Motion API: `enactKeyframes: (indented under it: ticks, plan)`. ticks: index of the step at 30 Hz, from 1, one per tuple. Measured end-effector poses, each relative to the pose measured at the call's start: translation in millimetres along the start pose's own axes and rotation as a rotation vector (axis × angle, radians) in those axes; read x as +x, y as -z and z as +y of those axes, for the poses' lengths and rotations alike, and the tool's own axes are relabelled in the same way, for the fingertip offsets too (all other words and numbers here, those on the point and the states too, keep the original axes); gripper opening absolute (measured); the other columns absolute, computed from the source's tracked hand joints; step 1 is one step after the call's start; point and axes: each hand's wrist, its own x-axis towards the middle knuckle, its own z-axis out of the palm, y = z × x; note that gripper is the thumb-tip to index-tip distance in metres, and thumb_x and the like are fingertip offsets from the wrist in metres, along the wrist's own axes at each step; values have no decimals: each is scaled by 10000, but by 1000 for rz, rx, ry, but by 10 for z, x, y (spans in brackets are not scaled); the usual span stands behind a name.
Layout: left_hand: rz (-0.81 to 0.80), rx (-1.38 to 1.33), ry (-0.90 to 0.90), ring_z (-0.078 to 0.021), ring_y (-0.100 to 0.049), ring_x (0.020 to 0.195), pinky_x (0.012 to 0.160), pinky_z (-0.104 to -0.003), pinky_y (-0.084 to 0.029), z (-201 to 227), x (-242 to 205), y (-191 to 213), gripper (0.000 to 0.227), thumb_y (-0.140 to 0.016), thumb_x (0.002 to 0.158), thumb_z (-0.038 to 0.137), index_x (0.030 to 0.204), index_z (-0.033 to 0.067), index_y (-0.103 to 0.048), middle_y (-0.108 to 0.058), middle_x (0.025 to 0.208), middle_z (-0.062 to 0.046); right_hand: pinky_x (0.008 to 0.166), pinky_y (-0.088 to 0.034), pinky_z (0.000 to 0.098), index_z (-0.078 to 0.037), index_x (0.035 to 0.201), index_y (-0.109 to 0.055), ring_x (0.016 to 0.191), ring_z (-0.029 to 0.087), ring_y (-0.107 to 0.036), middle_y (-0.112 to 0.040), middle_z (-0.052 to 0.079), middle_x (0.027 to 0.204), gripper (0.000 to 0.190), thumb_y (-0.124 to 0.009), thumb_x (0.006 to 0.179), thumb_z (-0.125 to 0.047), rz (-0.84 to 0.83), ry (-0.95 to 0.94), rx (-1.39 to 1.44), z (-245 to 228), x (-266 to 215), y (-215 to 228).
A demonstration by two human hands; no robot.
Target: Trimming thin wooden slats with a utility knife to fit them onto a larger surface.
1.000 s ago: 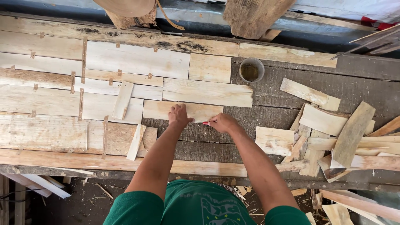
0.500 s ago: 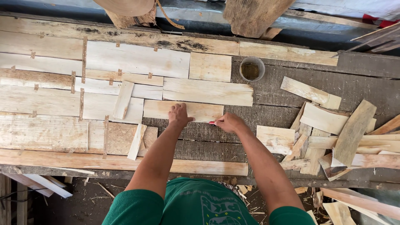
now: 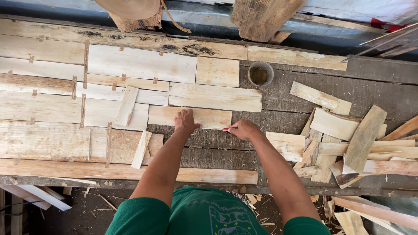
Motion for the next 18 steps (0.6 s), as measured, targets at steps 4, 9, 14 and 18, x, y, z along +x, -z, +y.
enactKeyframes:
  ticks: [4, 9, 14, 18]
  plan:
    - [16, -1, 4, -322, -521, 1288, 1039, -487, -498, 5, -13, 17, 881, -872, 749, 543, 1380, 52, -502, -561, 1356, -157, 642, -502, 336, -331, 1249, -757, 576, 125, -598, -740, 6, 757, 342, -612, 987, -496, -30, -71, 4, -48, -53, 69]
    - [12, -3, -19, -330, -545, 1258, 1035, -486, -509, -42, 58, -71, 903, -871, 747, 544, 1400, 43, -499, -571, 1344, -180, 540, -435, 295, -311, 1294, -734, 477, 101, -423, -608, -3, 639, 358, -568, 1021, -471, -83, -90, 26, 125, -20, 76]
    - [6, 8, -9, -326, -540, 1264, 1040, -486, -505, -13, 8, -11, 888, -867, 753, 556, 1383, 42, -510, -574, 1340, -172, 530, -418, 283, -311, 1289, -737, 476, 93, -423, -601, -16, 632, 353, -573, 1022, -473, -76, -82, 22, 178, -18, 70]
    - [13, 1, -16, -325, -542, 1262, 1032, -484, -508, -35, 43, -68, 899, -860, 754, 560, 1391, 39, -498, -569, 1345, -163, 598, -466, 311, -310, 1257, -762, 528, 99, -545, -684, -18, 680, 359, -609, 989, -495, -35, -61, -1, 222, -65, 111]
